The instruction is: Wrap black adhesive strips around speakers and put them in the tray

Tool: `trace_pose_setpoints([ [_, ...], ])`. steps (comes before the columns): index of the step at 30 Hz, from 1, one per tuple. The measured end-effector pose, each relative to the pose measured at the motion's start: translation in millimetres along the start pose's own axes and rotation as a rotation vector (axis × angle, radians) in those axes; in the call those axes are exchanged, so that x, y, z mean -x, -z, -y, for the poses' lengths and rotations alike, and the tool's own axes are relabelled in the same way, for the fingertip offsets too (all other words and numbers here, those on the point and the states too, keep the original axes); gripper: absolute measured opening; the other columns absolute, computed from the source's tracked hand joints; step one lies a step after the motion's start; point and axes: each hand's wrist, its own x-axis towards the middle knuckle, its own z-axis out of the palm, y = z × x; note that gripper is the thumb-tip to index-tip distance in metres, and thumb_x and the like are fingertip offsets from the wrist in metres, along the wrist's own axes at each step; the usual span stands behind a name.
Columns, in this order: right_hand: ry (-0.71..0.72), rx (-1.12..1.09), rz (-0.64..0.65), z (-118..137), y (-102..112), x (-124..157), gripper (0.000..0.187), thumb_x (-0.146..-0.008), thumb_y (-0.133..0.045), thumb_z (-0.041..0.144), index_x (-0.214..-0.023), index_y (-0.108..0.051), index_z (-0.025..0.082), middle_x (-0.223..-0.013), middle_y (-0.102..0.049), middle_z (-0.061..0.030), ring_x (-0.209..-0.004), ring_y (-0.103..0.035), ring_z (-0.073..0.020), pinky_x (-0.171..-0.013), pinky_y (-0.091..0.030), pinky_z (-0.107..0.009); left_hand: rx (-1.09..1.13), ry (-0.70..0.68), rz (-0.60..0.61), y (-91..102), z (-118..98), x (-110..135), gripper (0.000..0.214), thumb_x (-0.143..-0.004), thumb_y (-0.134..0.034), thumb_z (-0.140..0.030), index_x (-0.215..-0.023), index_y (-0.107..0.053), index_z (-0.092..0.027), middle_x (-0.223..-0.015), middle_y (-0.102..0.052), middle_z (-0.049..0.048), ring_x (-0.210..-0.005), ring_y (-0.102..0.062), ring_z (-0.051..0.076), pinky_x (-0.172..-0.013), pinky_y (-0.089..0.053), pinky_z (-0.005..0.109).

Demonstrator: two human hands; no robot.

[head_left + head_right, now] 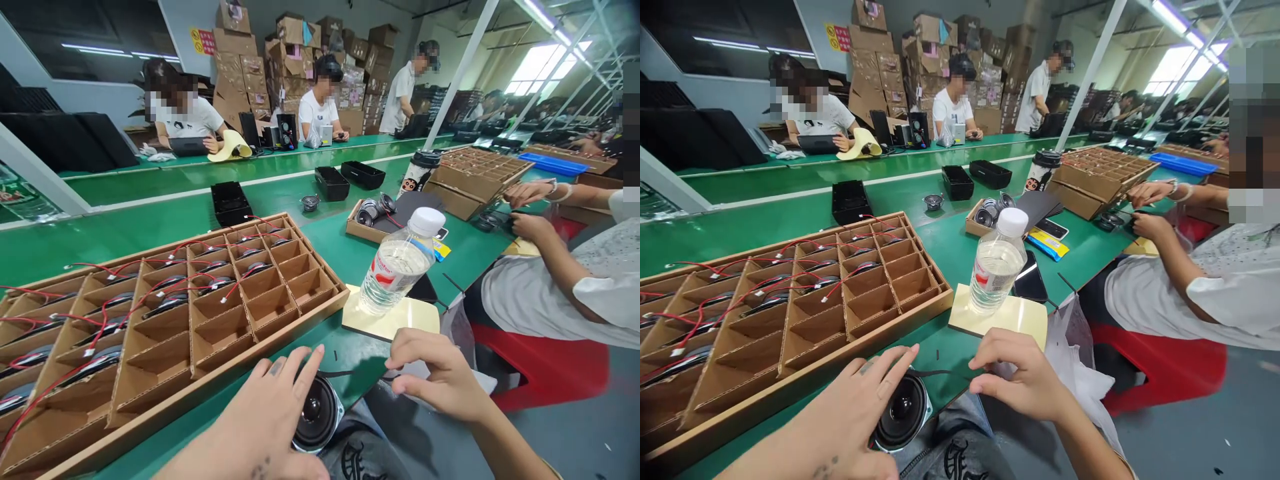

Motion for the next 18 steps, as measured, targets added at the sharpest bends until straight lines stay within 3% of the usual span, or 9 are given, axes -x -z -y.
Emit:
trace_pose_setpoints([
  [3, 0.026, 0.006, -0.007, 0, -2, -9, 0.011, -0.079, -0.067, 0.023, -0.086, -0.061, 0.017, -0.070, -0.059, -0.0025, -0.063, -0.054, -0.0102, -0.056, -0.044, -0.020, 0.283, -0.178, 0.050, 5.5, 25, 5, 0.098, -0.068, -0.070, -0.052, -0.141, -0.015, -0.019, -0.144, -0.025, 0.0128, -0.131, -0.025, 0.028, -0.106, -0.026, 0.045],
  [5, 0.042, 0.010, -0.008, 0, -1, -13, 0.009, -0.079, -0.067, 0.020, -0.085, -0.061, 0.016, -0.070, -0.059, -0.0026, -0.063, -0.055, -0.0102, -0.056, -0.044, -0.020, 0.357, -0.244, 0.017, 3.4, 36, 5, 0.089, -0.067, -0.076, -0.038, -0.138, -0.024, -0.024, -0.139, -0.035, 0.0084, -0.127, -0.032, 0.024, -0.105, -0.030, 0.041],
  [7, 0.051, 0.012, -0.001, 1, 0, -17, 0.006, -0.080, -0.065, 0.018, -0.084, -0.062, 0.016, -0.070, -0.059, -0.0029, -0.063, -0.055, -0.0100, -0.056, -0.044, -0.020, 0.337, -0.288, -0.091, -3.3, 41, 2, 0.087, -0.062, -0.081, -0.034, -0.133, -0.032, -0.026, -0.130, -0.046, 0.0061, -0.119, -0.043, 0.023, -0.100, -0.036, 0.038],
  [13, 0.071, -0.014, 0.042, 1, 1, -30, 0.004, -0.080, -0.065, 0.015, -0.077, -0.063, 0.015, -0.070, -0.060, -0.0026, -0.064, -0.055, -0.0092, -0.058, -0.044, -0.019, 0.195, -0.261, -0.477, -42.1, 37, -6, 0.099, -0.043, -0.083, -0.055, -0.123, -0.035, -0.022, -0.114, -0.059, 0.0078, -0.097, -0.059, 0.025, -0.087, -0.046, 0.039],
  [18, 0.084, -0.025, 0.021, -3, 2, -35, 0.004, -0.079, -0.066, 0.014, -0.076, -0.062, 0.015, -0.069, -0.059, -0.0018, -0.063, -0.054, -0.0090, -0.057, -0.044, -0.019, 0.270, -0.303, -0.618, -60.9, 43, -7, 0.084, -0.055, -0.068, -0.071, -0.119, -0.036, -0.025, -0.115, -0.059, 0.0067, -0.097, -0.060, 0.022, -0.084, -0.044, 0.036],
])
